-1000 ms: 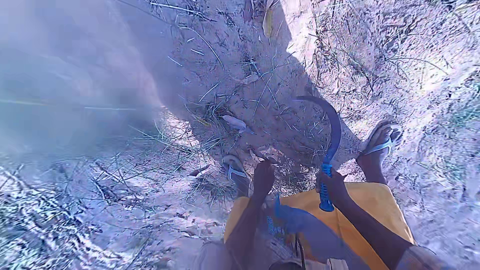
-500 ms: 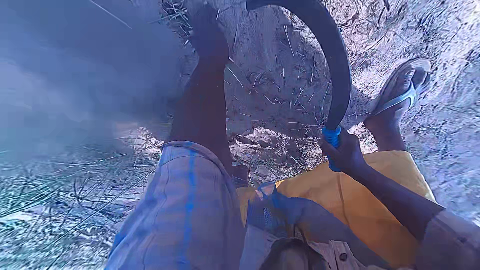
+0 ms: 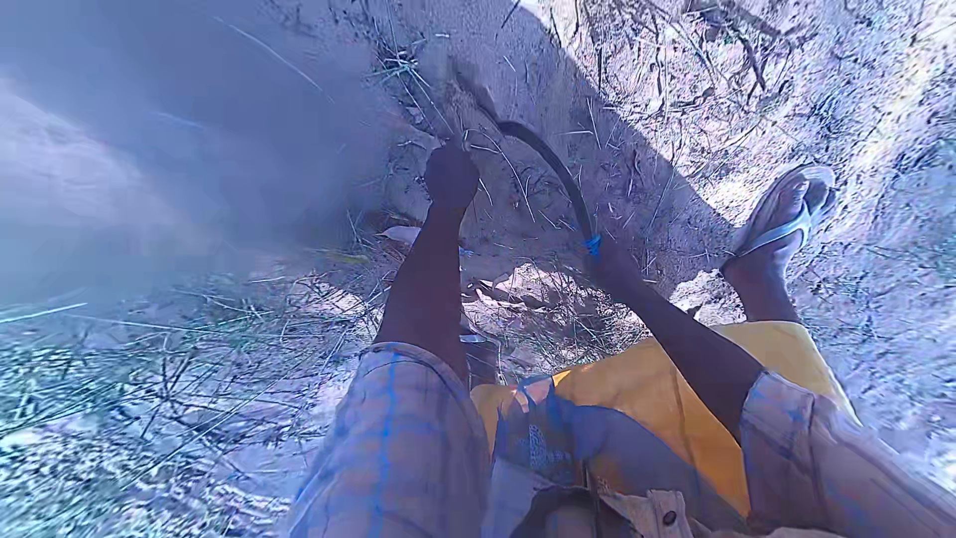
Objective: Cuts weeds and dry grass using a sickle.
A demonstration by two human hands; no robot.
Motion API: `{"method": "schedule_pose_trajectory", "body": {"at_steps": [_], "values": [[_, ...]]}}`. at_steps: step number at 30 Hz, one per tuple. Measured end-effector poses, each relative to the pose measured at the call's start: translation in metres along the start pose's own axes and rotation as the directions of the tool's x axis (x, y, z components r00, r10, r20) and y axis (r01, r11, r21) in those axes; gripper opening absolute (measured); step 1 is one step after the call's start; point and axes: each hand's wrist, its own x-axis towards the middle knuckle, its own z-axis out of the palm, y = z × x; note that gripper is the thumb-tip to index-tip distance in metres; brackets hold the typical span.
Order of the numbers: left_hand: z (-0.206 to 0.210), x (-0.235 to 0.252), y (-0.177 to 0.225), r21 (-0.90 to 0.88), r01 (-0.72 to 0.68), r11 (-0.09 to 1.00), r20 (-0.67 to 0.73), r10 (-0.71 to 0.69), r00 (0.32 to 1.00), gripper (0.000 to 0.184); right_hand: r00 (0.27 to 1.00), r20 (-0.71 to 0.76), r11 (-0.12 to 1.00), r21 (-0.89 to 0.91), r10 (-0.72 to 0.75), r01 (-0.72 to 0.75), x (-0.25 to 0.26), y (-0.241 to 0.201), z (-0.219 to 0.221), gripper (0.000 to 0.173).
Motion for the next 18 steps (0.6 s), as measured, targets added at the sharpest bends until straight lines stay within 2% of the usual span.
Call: {"method": "schedule_pose_trajectory", "body": {"at_steps": [1,2,4,6,8,11,13,15,18], "values": [[0.007,-0.006,-0.010,0.019,-0.005,1.000,0.029,0.004,1.000,0.047,0.998,0.024,0.998,0.018,0.065,-0.065,-0.003,0.025,0.024,0.042],[0.017,-0.015,-0.024,0.052,-0.006,0.999,0.075,0.002,0.997,0.044,0.978,0.135,0.987,0.008,0.156,-0.159,-0.014,0.038,0.033,0.046],[0.038,-0.037,-0.044,0.141,-0.017,0.990,0.189,-0.010,0.982,0.036,0.932,0.240,0.961,-0.008,0.271,-0.277,-0.049,0.054,0.036,0.049],[0.045,-0.044,-0.060,0.165,-0.042,0.985,0.175,0.012,0.984,0.036,0.966,0.141,0.974,0.038,0.218,-0.225,-0.062,0.058,0.032,0.048],[0.035,-0.044,-0.069,0.079,-0.114,0.990,-0.009,0.115,0.993,0.044,0.995,-0.055,0.992,0.097,0.087,-0.082,-0.060,0.047,0.023,0.046],[-0.006,-0.010,-0.046,-0.005,-0.272,0.962,-0.341,0.254,0.905,0.065,0.954,-0.292,0.974,0.189,-0.065,0.125,-0.025,0.019,-0.003,0.040],[-0.037,0.028,-0.025,-0.043,-0.265,0.963,-0.395,0.227,0.890,0.079,0.864,-0.449,0.932,0.157,-0.226,0.326,0.004,-0.003,-0.019,0.036],[-0.054,0.066,-0.011,-0.090,-0.135,0.987,-0.340,0.097,0.936,0.091,0.767,-0.539,0.866,0.128,-0.348,0.483,0.026,-0.032,-0.041,0.035],[-0.048,0.092,0.001,-0.043,0.028,0.999,-0.249,-0.038,0.968,0.099,0.534,-0.693,0.725,0.024,-0.484,0.688,0.051,-0.073,-0.071,0.028]]}}
